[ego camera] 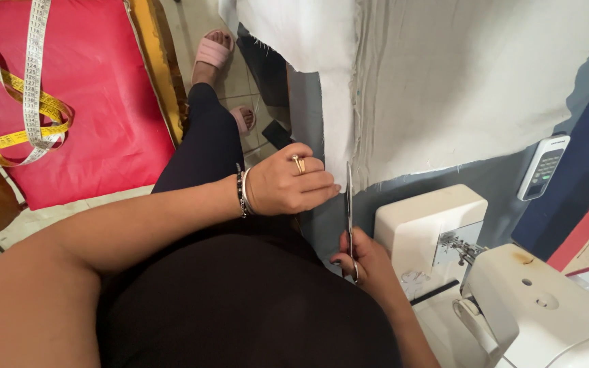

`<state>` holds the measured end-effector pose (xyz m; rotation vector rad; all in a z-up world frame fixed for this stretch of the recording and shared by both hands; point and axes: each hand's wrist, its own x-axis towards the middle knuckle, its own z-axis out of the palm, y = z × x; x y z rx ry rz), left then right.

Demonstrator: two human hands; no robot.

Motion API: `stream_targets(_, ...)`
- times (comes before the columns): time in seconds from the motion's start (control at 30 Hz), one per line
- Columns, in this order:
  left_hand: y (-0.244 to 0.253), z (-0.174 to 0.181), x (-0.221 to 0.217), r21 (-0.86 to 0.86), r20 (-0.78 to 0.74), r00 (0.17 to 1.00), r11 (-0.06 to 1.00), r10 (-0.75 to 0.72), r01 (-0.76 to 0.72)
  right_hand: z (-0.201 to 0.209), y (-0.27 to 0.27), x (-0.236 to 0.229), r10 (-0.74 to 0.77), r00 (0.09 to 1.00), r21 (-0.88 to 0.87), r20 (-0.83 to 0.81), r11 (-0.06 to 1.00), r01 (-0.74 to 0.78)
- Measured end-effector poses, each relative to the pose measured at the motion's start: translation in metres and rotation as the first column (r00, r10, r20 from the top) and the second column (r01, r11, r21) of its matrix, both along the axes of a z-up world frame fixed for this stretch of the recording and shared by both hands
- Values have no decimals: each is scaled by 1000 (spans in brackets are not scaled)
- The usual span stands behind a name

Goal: Trimming the edges of a stack of fabric using scissors on a sewing table.

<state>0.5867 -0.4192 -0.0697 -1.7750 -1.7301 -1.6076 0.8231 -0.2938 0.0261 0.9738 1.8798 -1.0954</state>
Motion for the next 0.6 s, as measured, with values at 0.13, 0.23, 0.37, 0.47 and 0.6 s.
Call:
stream_targets(0.13, -1, -2, 0, 8, 0, 1000, 1000, -3, 3, -6, 2, 12, -12, 1000, -4, -16, 1000, 12)
stream_targets(0.23, -1, -3, -1, 17, 13, 1000, 1000, -15, 15, -9, 3, 16, 28, 997, 20, -74, 999, -27)
stream_targets(0.37, -1, 1, -5, 33, 10, 1000, 999, -29, 29, 3, 2, -4, -68, 998, -47, -10, 997, 68)
stream_targets(0.47, -2, 4, -7, 44, 25, 999, 998, -36, 35, 14, 2, -28, -101, 995, -80, 19, 992, 102)
stream_targets(0.6, -2, 5, -8, 62, 30, 999, 998, -28, 26, 14, 8, -47, -112, 993, -106, -24, 988, 108)
